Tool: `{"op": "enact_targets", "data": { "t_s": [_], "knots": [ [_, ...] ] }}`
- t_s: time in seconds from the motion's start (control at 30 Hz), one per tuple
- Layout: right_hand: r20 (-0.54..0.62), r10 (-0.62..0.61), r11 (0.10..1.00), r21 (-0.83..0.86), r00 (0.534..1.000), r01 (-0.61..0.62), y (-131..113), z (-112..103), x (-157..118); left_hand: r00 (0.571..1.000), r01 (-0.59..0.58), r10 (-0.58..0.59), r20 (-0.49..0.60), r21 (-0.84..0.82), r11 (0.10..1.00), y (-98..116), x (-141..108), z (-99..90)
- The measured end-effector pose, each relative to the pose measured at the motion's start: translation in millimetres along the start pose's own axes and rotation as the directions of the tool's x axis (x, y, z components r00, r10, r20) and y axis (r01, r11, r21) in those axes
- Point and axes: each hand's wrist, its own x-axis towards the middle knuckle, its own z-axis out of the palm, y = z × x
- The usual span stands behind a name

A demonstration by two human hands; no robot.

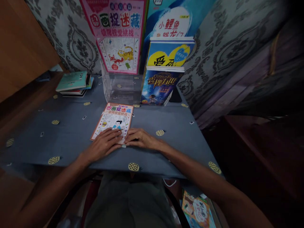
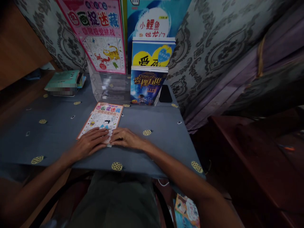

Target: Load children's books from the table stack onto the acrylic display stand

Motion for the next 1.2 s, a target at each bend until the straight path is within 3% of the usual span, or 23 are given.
{"op": "enact_targets", "data": {
  "t_s": [0.37, 0.83, 1.03, 1.2],
  "knots": [
    [0.014, 0.009, 0.999, 0.047, 1.000, -0.010, 0, -1, -1, 1.000, 0.005, -0.005, 0.002, -0.010, 1.000, 1, 1, -1.7],
    [0.012, 0.017, 1.000, -0.015, 1.000, -0.017, -2, 0, -2, 1.000, -0.015, 0.015, -0.023, -0.001, 1.000, 1, 1, -2.4],
    [-0.004, -0.086, 0.974, -0.209, 0.996, 0.083, -10, 3, -6, 1.000, 0.001, -0.002, -0.011, -0.028, 1.000, 0, 0, -0.3],
    [0.013, -0.222, 0.857, -0.474, 0.975, 0.201, -25, 6, -15, 1.000, 0.016, -0.016, -0.009, -0.044, 0.999, 0, -1, 0.0]
  ]
}}
